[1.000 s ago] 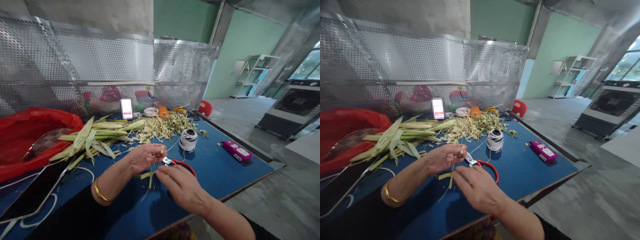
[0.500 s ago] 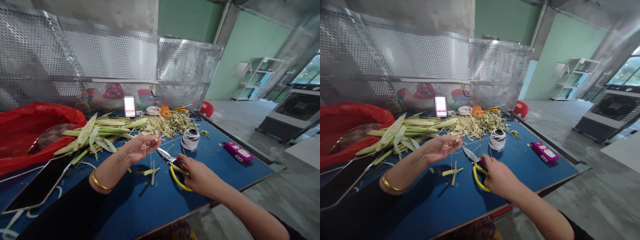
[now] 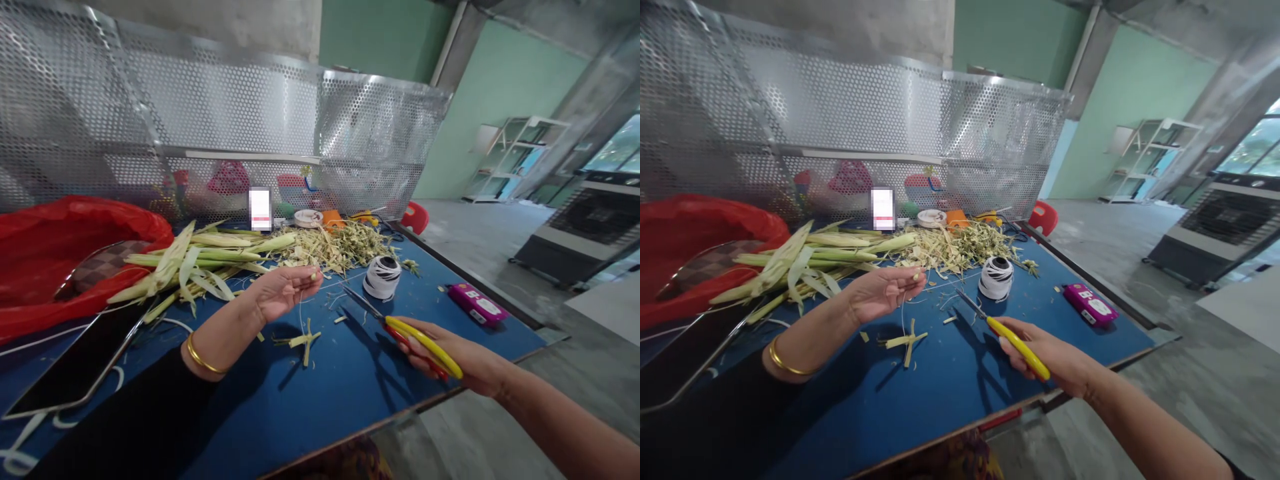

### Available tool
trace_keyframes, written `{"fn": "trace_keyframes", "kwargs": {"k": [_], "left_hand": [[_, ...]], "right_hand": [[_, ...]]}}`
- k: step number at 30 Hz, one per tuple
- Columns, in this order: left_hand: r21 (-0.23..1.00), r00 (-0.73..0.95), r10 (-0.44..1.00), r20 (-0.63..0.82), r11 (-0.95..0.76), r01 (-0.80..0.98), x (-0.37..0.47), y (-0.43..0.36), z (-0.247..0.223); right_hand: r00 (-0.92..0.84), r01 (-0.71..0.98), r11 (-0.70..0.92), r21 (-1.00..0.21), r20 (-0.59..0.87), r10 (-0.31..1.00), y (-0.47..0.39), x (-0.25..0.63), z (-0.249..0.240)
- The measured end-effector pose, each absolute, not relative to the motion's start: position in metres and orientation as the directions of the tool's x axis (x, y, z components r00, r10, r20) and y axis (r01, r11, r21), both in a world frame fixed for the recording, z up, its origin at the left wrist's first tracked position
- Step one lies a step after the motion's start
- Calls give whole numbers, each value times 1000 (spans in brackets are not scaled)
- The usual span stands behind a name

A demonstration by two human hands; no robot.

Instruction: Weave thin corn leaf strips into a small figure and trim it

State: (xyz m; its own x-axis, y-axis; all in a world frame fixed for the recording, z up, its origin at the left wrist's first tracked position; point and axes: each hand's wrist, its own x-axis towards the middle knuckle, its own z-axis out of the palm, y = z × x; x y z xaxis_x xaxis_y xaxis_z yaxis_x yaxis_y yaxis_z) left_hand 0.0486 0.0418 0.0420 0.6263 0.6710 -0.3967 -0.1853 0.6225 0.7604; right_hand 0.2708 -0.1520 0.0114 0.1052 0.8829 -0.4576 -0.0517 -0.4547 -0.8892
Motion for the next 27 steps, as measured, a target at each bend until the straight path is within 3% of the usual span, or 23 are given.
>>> {"fn": "trace_keyframes", "kwargs": {"k": [9,27], "left_hand": [[767,620,674,-402,618,-174,48,40,42],[764,625,676,-391,617,-189,45,48,41]], "right_hand": [[15,-261,-356,-897,-373,928,-131,276,4],[29,-249,-424,-871,-444,895,-147,274,9]]}}
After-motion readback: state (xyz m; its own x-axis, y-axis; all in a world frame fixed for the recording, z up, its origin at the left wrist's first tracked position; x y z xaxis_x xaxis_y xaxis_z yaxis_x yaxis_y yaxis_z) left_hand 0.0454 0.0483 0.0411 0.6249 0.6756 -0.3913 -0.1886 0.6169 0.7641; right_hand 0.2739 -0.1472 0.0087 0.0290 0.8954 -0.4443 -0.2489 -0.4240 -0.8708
